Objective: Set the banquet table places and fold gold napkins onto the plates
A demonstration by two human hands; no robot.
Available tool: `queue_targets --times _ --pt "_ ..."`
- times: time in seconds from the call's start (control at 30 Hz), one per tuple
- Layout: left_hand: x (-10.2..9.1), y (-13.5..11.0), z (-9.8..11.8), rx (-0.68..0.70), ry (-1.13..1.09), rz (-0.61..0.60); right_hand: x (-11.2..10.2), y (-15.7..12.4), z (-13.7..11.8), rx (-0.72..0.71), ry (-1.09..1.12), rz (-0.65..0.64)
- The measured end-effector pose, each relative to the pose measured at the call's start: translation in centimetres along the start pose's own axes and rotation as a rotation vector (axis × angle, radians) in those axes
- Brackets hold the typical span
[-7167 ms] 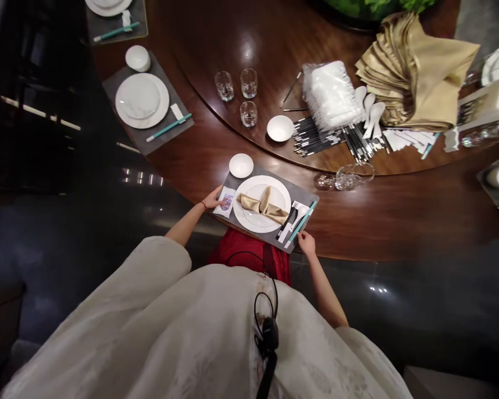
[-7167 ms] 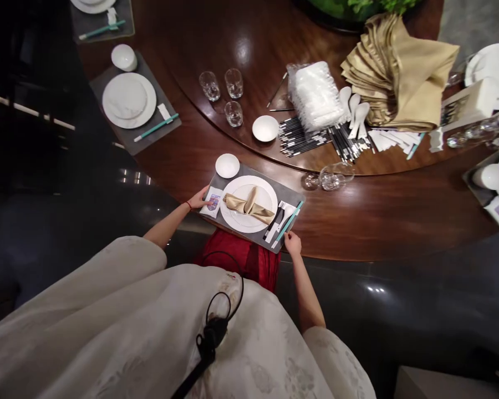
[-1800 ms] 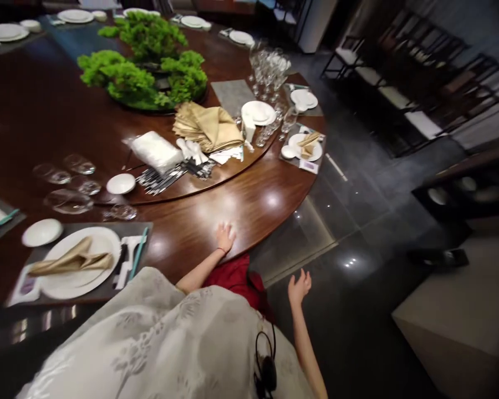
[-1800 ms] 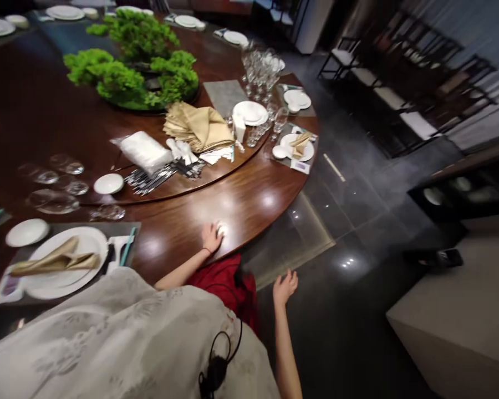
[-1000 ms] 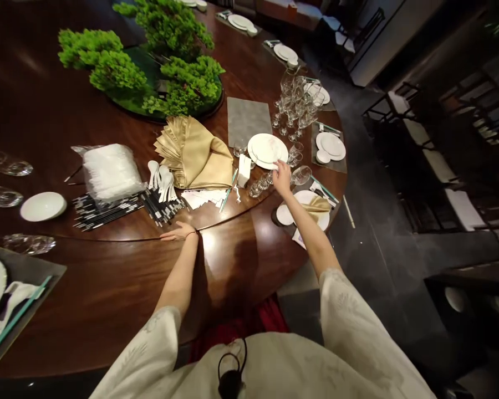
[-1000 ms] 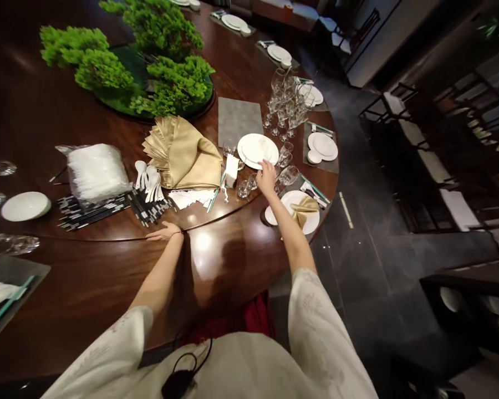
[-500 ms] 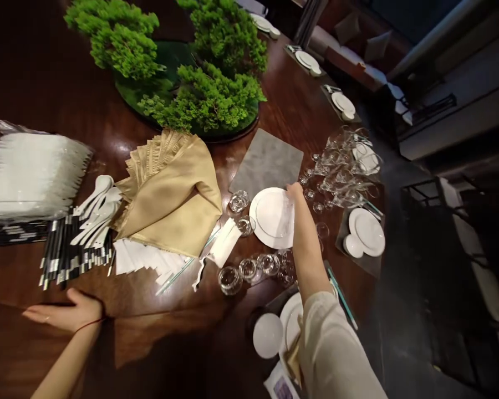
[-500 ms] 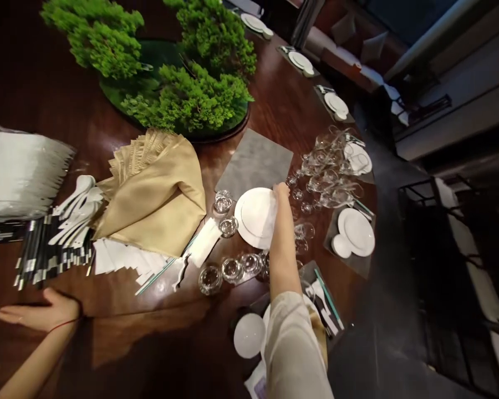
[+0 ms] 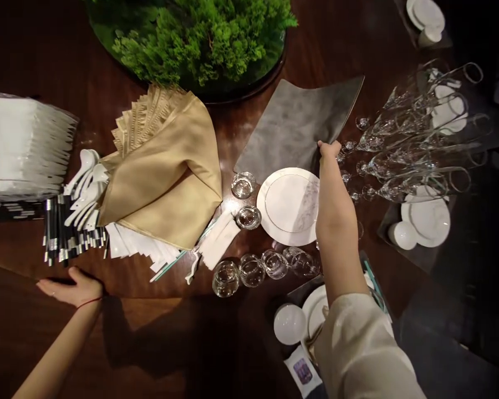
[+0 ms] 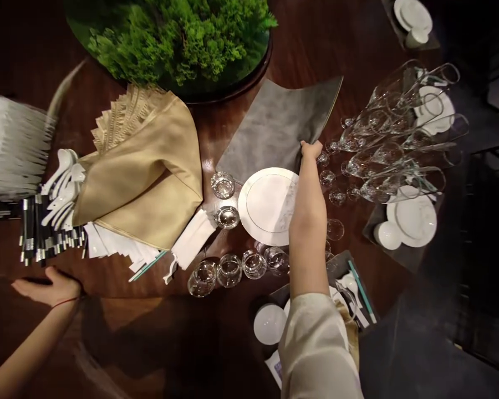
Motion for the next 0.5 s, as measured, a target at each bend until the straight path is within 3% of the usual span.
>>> queue_targets --times 0.13,0.3,0.4,0.5 --pt "0.0 0.6 0.3 -0.009 0.013 0.002 -1.5 1.8 -3.8 -0.128 0.056 0.096" --pt "-0.5 0.2 1.8 -0.036 -0.008 -0.029 -5.7 4.7 -10.9 -0.23 0.121 0.207" --pt "-0.5 -0.2 2.4 -0.026 -0.04 -0.052 -7.5 3.6 -14.0 -0.289 0.145 0.185" --pt "-0.2 -0.3 2.7 -0.012 -0.077 -0.041 -8.3 1.2 -15.2 -0.237 0.177 0.208"
Point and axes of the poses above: each hand's wrist, its own y-axis towards the middle knuckle, its own x-axis out of the palm, z = x × y, the point moved 2 cm from there along y, towards the middle knuckle, and after that the axes turned 5 degrees about -y, right-handed, at the moved point
